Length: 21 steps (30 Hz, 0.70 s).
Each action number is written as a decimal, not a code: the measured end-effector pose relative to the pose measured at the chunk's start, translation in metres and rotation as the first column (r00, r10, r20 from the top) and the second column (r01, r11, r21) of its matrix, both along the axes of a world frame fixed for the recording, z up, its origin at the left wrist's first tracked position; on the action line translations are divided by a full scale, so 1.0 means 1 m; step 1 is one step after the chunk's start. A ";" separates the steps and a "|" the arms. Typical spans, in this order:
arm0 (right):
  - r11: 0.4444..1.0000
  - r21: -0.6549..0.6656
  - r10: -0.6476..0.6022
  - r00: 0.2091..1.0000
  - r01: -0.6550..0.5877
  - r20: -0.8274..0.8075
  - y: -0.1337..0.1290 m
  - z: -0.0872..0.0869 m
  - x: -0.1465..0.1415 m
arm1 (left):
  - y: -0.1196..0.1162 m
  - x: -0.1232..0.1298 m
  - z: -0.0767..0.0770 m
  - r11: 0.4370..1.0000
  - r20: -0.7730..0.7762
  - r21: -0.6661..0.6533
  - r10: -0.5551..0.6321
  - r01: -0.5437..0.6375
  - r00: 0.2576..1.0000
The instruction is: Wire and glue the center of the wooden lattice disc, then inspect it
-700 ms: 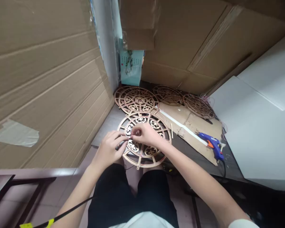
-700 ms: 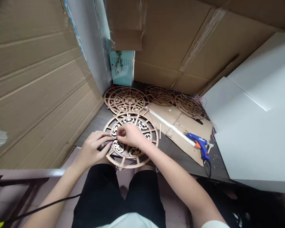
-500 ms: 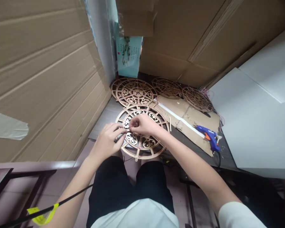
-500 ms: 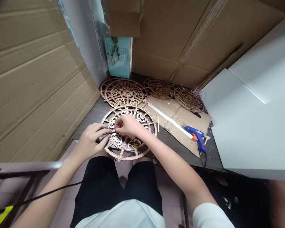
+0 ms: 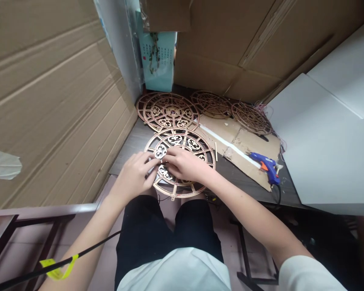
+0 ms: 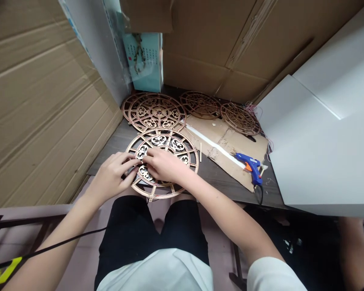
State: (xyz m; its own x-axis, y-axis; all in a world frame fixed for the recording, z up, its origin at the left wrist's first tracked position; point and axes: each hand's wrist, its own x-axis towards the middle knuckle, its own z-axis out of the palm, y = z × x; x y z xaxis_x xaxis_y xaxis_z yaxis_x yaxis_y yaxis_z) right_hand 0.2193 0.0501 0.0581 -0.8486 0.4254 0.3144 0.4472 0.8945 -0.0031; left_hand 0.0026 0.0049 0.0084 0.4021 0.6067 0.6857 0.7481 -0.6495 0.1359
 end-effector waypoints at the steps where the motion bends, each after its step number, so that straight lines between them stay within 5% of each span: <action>1: 1.000 0.024 -0.020 1.000 0.020 0.001 -0.003 -0.002 -0.001 | 0.000 0.000 0.000 1.000 0.003 0.003 -0.002 0.002 1.000; 9: 0.985 0.126 -0.121 0.993 0.119 0.008 -0.012 -0.005 -0.010 | -0.003 0.000 -0.010 0.999 0.143 0.047 0.009 -0.016 0.990; 21: 0.993 -0.048 -0.115 0.992 0.112 -0.055 -0.006 0.011 -0.012 | 0.001 0.001 0.005 0.999 0.049 -0.041 -0.009 0.011 0.999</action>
